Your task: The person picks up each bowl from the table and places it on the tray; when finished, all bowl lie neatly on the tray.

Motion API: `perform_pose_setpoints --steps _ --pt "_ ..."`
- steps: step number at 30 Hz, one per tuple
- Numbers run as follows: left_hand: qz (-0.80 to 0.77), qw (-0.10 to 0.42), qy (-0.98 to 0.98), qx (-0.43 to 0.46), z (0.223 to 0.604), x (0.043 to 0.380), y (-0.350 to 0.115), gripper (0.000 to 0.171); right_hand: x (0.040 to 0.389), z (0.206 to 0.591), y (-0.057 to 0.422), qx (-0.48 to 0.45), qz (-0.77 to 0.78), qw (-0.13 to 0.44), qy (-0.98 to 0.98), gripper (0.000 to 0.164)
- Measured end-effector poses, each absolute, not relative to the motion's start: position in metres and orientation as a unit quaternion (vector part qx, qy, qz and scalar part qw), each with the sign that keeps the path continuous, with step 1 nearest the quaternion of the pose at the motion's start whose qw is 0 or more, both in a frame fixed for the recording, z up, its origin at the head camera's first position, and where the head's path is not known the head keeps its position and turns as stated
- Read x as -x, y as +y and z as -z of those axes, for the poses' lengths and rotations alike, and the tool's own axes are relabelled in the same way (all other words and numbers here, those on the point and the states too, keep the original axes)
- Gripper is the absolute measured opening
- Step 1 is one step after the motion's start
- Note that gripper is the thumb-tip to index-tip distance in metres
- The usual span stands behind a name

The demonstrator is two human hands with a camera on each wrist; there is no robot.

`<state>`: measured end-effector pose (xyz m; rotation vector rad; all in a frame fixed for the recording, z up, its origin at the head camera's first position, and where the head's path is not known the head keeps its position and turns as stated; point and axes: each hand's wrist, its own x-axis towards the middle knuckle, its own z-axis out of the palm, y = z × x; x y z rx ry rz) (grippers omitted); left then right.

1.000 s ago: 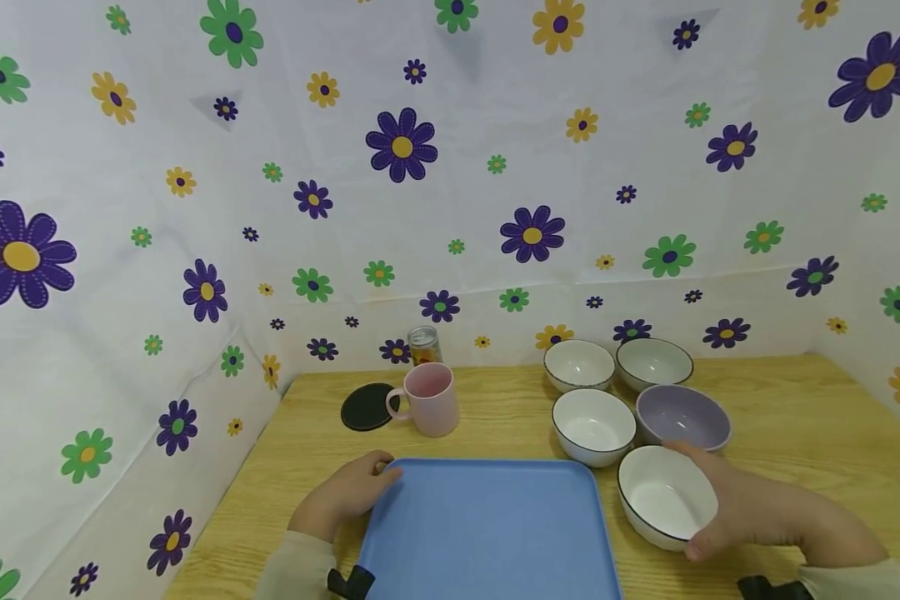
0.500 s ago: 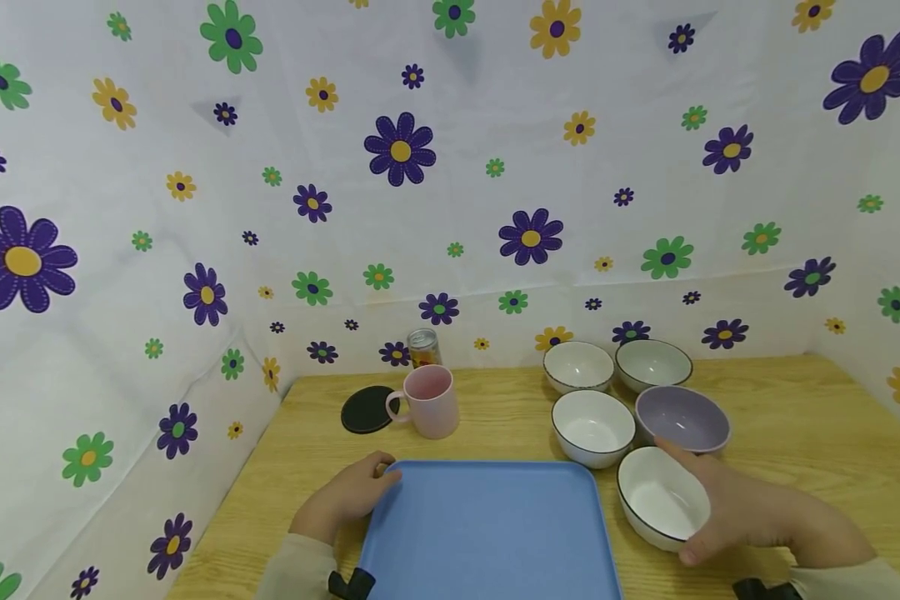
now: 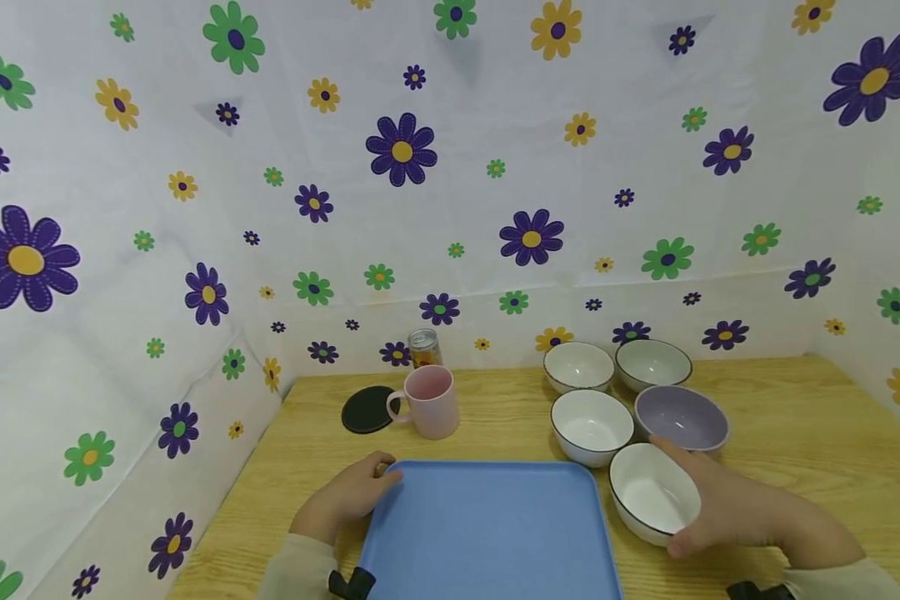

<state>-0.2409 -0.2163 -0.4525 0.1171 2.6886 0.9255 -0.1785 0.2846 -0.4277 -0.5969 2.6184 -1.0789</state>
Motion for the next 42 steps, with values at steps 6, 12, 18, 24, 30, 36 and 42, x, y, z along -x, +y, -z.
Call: perform_pose_setpoints --steps 6,12,18,24,30,36,42 --pt "-0.320 0.149 0.935 -0.048 0.453 0.241 -0.216 0.051 0.179 0.432 0.286 0.221 0.364 0.091 0.900 0.123" --pt "-0.327 0.153 0.931 -0.053 0.453 0.241 -0.217 0.051 0.183 0.437 0.290 0.235 0.367 0.082 0.896 0.121" --pt "-0.324 0.158 0.932 -0.047 0.455 0.240 -0.219 0.053 0.185 0.441 0.291 0.245 0.381 0.084 0.888 0.119" --pt "-0.327 0.164 0.930 -0.049 0.456 0.241 -0.220 0.056 0.181 0.443 0.294 0.240 0.405 0.110 0.875 0.119" --pt "-0.335 0.157 0.928 -0.047 0.454 0.244 -0.224 0.056 0.179 0.443 0.293 0.237 0.404 0.096 0.878 0.116" --pt "-0.351 0.161 0.921 -0.052 0.457 0.246 -0.226 0.056 0.177 0.442 0.293 0.236 0.404 0.092 0.879 0.115" --pt "-0.352 0.163 0.920 -0.050 0.459 0.245 -0.223 0.055 0.173 0.442 0.295 0.231 0.408 0.090 0.879 0.112"
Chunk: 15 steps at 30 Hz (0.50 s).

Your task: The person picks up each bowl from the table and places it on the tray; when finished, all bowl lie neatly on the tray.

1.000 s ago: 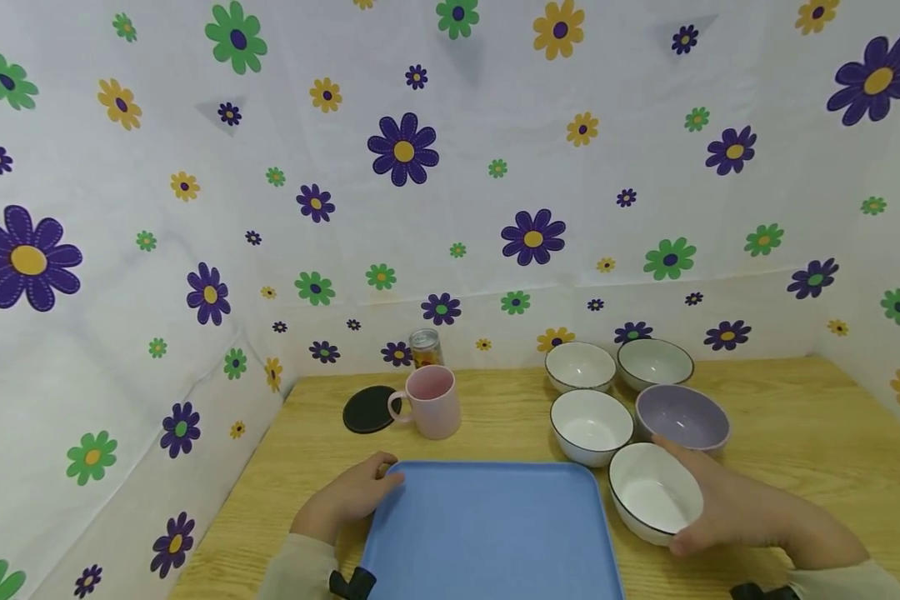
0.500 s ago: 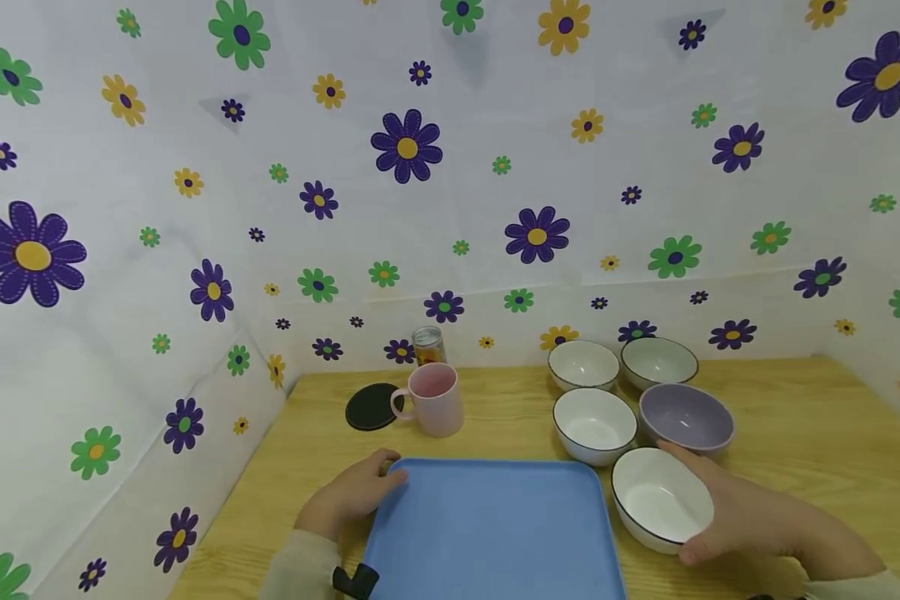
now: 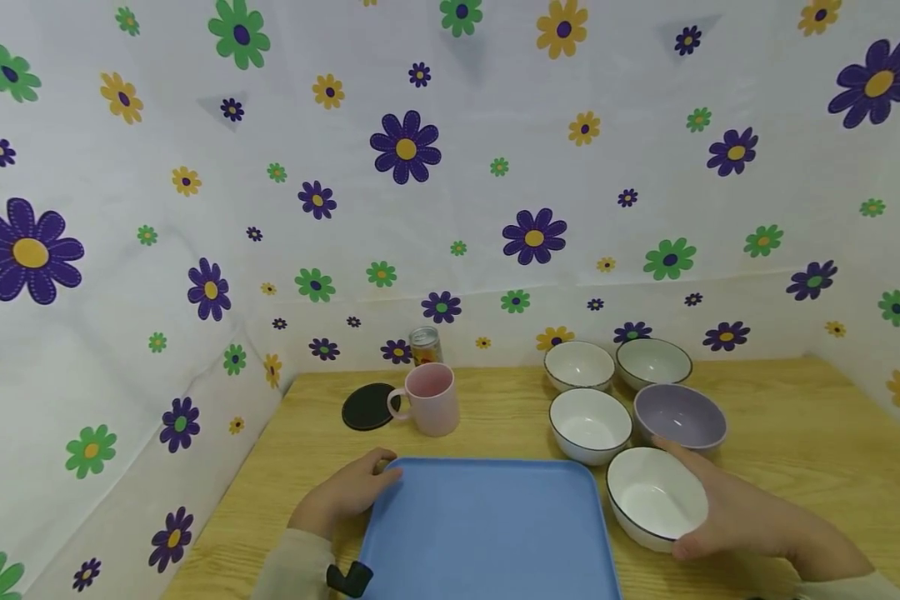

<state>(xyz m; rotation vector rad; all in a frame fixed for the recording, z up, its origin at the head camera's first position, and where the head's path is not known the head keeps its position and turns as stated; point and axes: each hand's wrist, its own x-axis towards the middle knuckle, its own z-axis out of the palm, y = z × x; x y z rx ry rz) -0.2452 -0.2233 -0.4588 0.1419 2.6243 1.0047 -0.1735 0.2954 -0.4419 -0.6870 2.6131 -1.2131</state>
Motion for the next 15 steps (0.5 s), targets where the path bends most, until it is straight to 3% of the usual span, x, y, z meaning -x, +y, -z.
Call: perform_pose_setpoints --steps 15 --pt "-0.335 0.156 0.927 -0.058 0.4533 0.2433 -0.2258 0.022 0.1706 0.4347 0.2966 0.242 0.378 0.073 0.890 0.106"
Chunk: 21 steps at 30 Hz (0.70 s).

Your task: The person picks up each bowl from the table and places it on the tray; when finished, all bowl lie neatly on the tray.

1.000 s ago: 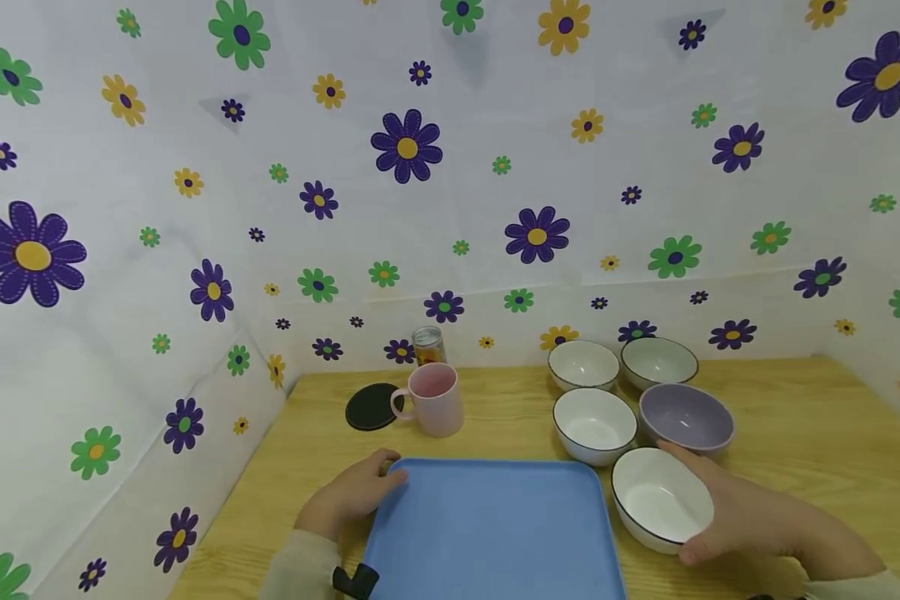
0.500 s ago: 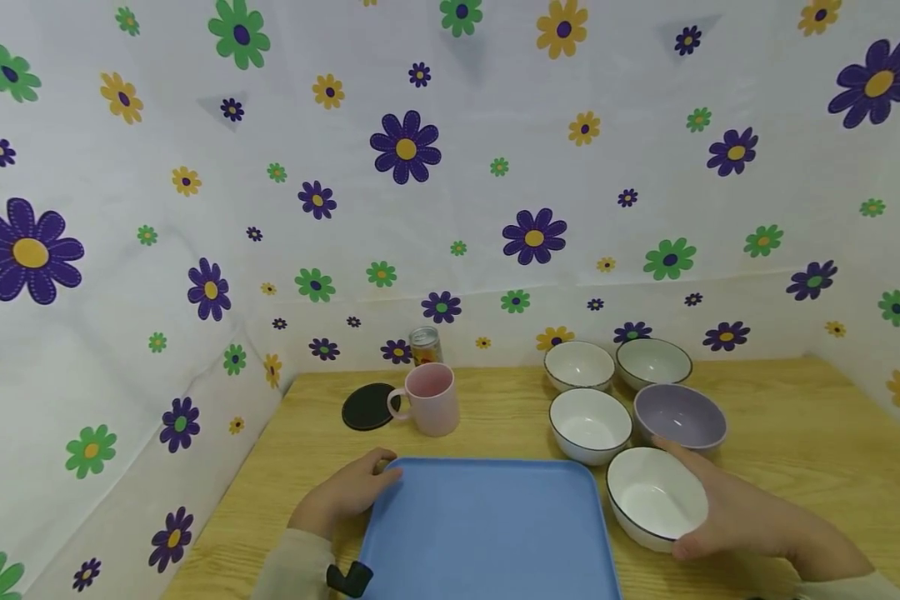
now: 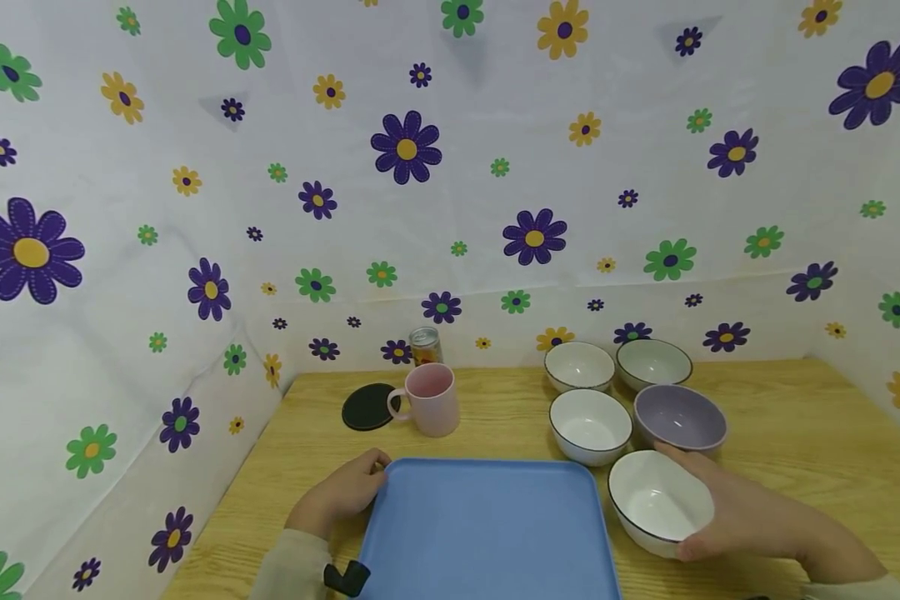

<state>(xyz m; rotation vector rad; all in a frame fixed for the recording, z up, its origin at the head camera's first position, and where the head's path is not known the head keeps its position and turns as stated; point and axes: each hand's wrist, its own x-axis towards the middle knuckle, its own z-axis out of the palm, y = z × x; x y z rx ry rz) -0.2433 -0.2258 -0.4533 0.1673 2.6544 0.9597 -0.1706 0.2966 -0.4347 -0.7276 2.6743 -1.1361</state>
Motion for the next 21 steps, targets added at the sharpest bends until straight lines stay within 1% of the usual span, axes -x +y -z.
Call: perform_pose_setpoints --steps 4,8,11,15,21 --pt "-0.341 0.154 0.925 -0.060 0.453 0.243 -0.226 0.021 0.168 0.433 0.296 0.248 0.399 0.085 0.879 0.105" --pt "-0.345 0.154 0.924 -0.061 0.455 0.244 -0.227 0.022 0.165 0.429 0.291 0.253 0.395 0.080 0.879 0.108" --pt "-0.346 0.158 0.923 -0.060 0.457 0.244 -0.227 0.021 0.162 0.424 0.282 0.268 0.395 0.073 0.876 0.107" --pt "-0.343 0.159 0.924 -0.059 0.458 0.244 -0.227 0.022 0.159 0.416 0.267 0.281 0.410 0.086 0.863 0.106" --pt "-0.344 0.157 0.924 -0.056 0.457 0.244 -0.226 0.022 0.158 0.417 0.252 0.297 0.411 0.059 0.860 0.108"
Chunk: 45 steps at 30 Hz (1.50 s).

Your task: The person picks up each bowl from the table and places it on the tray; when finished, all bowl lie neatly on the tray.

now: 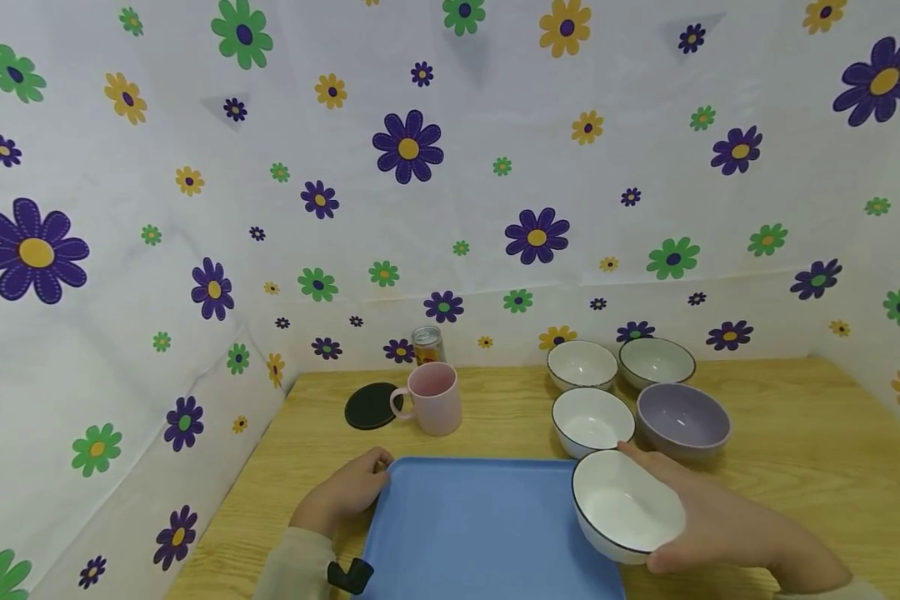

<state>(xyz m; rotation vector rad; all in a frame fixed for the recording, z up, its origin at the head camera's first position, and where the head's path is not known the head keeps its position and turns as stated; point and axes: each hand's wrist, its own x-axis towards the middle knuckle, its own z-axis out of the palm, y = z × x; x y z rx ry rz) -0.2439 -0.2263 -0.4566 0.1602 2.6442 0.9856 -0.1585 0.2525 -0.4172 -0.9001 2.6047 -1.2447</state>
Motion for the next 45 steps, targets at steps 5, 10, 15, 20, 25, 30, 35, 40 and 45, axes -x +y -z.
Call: perform_pose_setpoints --steps 5,10,15,20,25,30,35,40,45 --pt "-0.345 0.161 0.923 -0.053 0.457 0.245 -0.227 0.022 0.157 0.425 0.245 0.293 0.409 0.041 0.863 0.109" --pt "-0.345 0.160 0.923 -0.052 0.458 0.246 -0.227 0.023 0.157 0.428 0.235 0.299 0.414 0.045 0.859 0.109" --pt "-0.351 0.160 0.921 -0.049 0.458 0.246 -0.228 0.024 0.159 0.428 0.225 0.271 0.431 0.098 0.855 0.111" --pt "-0.352 0.158 0.922 -0.046 0.459 0.246 -0.227 0.024 0.160 0.429 0.221 0.284 0.432 0.127 0.847 0.109" --pt "-0.353 0.160 0.920 -0.048 0.460 0.246 -0.226 0.022 0.160 0.430 0.219 0.268 0.451 0.169 0.835 0.108" --pt "-0.353 0.161 0.920 -0.052 0.458 0.246 -0.225 0.022 0.161 0.430 0.216 0.254 0.439 0.174 0.844 0.111" --pt "-0.353 0.159 0.921 -0.050 0.460 0.245 -0.227 0.021 0.159 0.429 0.211 0.258 0.431 0.158 0.850 0.111" --pt "-0.346 0.160 0.923 -0.048 0.460 0.245 -0.228 0.023 0.158 0.435 0.208 0.259 0.427 0.146 0.854 0.112" --pt "-0.346 0.155 0.924 -0.046 0.455 0.244 -0.226 0.023 0.158 0.433 0.201 0.250 0.404 0.142 0.868 0.116"
